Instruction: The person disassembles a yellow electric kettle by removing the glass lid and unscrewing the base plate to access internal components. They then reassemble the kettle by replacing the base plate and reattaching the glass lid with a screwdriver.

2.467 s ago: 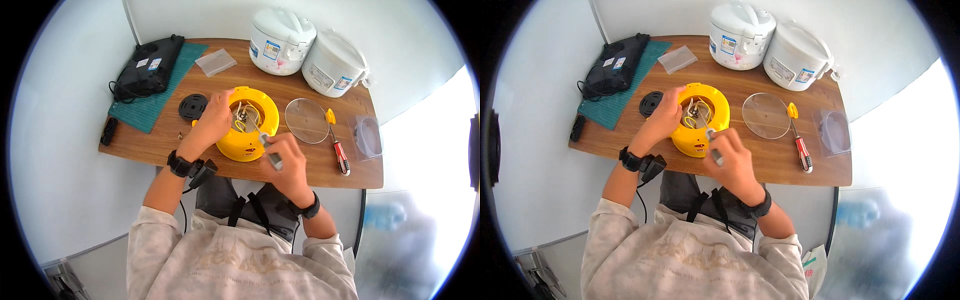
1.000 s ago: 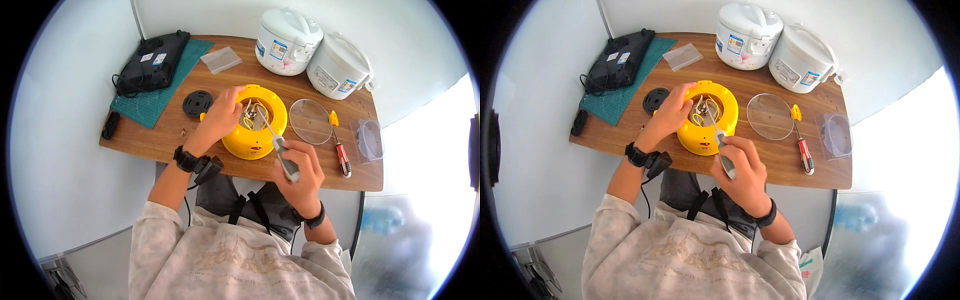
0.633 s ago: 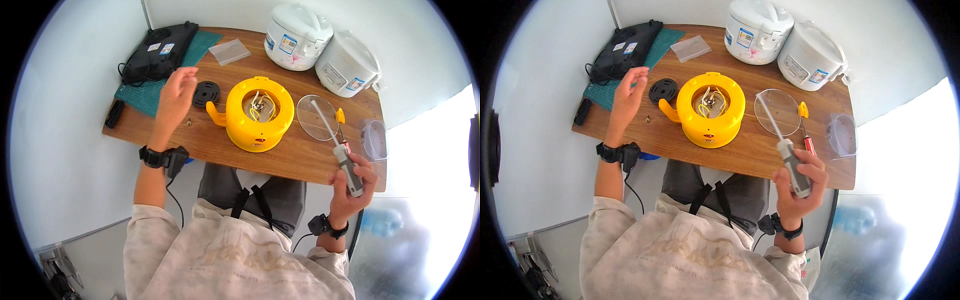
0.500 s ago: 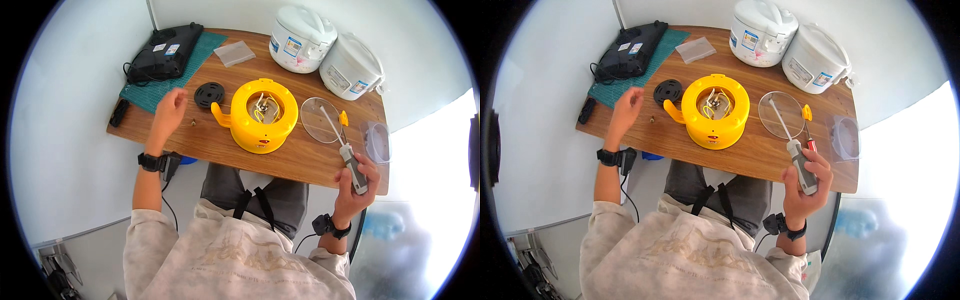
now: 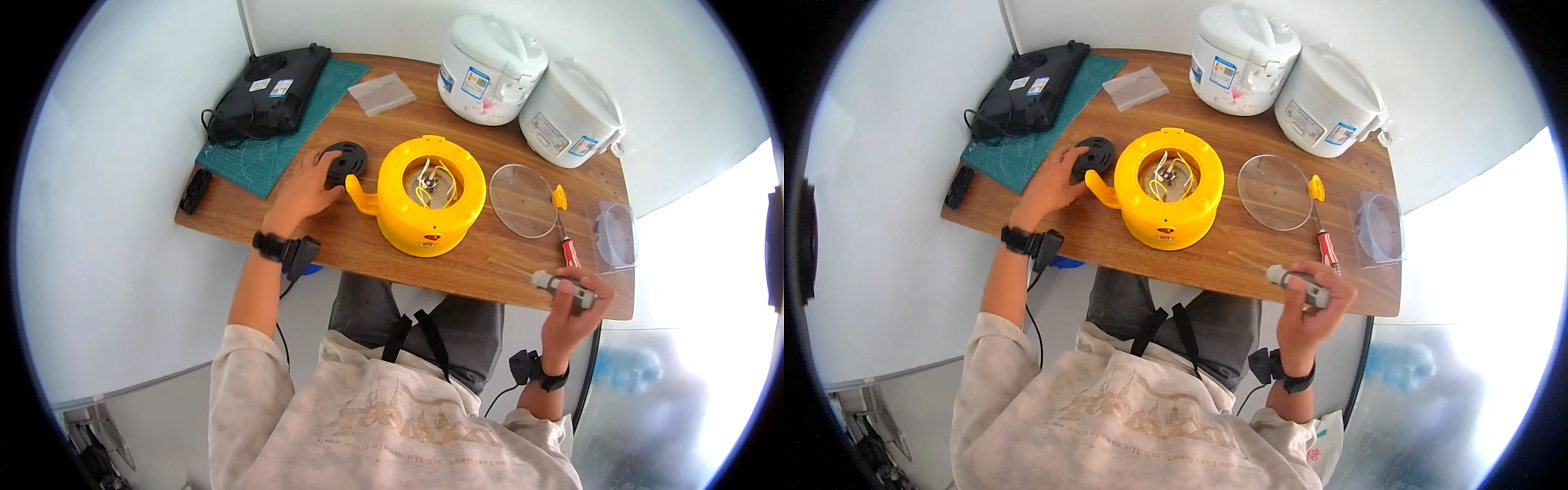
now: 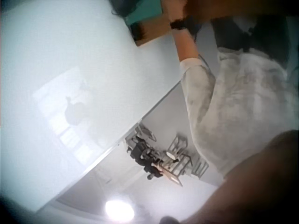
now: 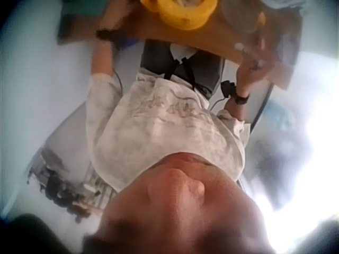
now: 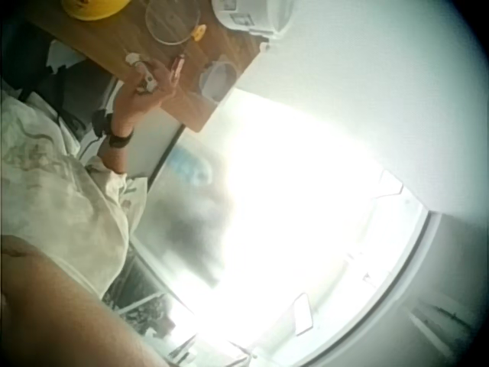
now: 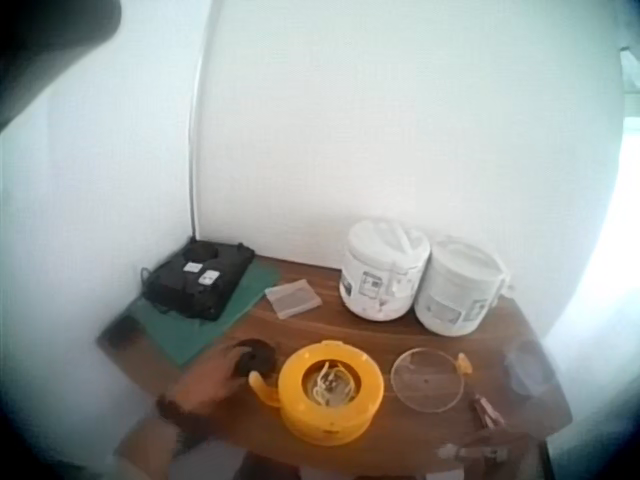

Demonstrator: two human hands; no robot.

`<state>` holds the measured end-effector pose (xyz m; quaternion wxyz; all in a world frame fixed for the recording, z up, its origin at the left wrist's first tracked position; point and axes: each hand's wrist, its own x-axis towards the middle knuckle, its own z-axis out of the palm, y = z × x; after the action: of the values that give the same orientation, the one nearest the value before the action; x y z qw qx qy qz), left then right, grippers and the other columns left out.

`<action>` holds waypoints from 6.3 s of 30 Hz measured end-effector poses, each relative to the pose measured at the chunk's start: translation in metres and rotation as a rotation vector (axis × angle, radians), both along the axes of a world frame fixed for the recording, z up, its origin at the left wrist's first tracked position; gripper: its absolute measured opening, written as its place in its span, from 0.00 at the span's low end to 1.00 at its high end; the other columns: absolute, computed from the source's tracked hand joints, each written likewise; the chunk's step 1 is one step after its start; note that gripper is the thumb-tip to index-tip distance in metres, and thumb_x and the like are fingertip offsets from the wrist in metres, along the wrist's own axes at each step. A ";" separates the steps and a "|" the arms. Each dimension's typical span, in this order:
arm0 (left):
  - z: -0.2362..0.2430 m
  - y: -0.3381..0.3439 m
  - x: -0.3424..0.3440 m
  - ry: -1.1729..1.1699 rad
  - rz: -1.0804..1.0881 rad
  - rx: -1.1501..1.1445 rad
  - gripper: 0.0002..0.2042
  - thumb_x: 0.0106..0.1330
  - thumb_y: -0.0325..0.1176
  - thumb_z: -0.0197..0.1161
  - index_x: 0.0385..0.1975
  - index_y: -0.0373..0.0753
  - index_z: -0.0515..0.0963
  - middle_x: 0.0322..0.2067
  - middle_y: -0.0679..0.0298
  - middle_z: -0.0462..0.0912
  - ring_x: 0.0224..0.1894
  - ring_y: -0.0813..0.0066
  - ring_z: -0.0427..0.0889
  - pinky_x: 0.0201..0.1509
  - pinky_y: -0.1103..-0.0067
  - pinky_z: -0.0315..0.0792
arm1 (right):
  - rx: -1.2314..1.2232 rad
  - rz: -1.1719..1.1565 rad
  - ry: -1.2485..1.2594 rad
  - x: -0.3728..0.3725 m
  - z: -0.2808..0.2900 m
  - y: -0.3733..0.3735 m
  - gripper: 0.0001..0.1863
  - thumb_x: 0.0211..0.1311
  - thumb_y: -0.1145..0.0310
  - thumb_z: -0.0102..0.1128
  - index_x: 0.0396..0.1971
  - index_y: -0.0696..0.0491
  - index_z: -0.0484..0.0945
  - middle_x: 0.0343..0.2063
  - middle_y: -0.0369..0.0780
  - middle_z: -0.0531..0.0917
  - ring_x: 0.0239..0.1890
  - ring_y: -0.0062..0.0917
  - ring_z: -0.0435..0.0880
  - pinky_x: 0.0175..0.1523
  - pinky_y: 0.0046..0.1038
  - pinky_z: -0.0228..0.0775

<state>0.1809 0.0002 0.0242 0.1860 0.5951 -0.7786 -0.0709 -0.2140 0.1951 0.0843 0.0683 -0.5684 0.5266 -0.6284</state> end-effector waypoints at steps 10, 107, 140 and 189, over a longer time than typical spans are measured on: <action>0.003 -0.038 0.015 0.029 -0.027 0.194 0.20 0.66 0.33 0.67 0.58 0.45 0.76 0.56 0.53 0.77 0.57 0.53 0.77 0.61 0.66 0.73 | 0.129 -0.026 0.187 0.020 0.002 -0.014 0.05 0.66 0.77 0.59 0.36 0.57 0.71 0.25 0.42 0.82 0.24 0.25 0.83 0.32 0.25 0.74; -0.030 -0.055 -0.181 1.281 -0.277 1.013 0.06 0.76 0.35 0.48 0.43 0.40 0.64 0.52 0.47 0.80 0.47 0.57 0.86 0.46 0.71 0.81 | 0.763 -0.137 0.009 -0.084 -0.065 -0.115 0.27 0.54 0.60 0.75 0.48 0.61 0.80 0.33 0.44 0.83 0.24 0.25 0.84 0.28 0.26 0.80; -0.031 -0.040 -0.186 1.156 -0.278 0.914 0.19 0.72 0.36 0.54 0.59 0.37 0.66 0.44 0.55 0.82 0.44 0.65 0.85 0.42 0.73 0.80 | 0.956 -0.185 0.526 -0.170 -0.048 -0.194 0.34 0.61 0.46 0.63 0.59 0.56 0.75 0.49 0.52 0.83 0.50 0.43 0.83 0.55 0.39 0.73; -0.034 -0.041 -0.184 1.105 -0.292 0.894 0.14 0.73 0.34 0.53 0.55 0.40 0.67 0.44 0.54 0.83 0.44 0.65 0.86 0.39 0.73 0.80 | 0.888 -0.139 0.792 -0.114 -0.053 -0.212 0.30 0.56 0.60 0.71 0.58 0.50 0.72 0.45 0.53 0.84 0.51 0.49 0.81 0.53 0.41 0.74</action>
<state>-0.0029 -0.0408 -0.0098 0.2798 0.3814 -0.5389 -0.6970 -0.3282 -0.0169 0.0316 0.0566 -0.6405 0.7604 -0.0916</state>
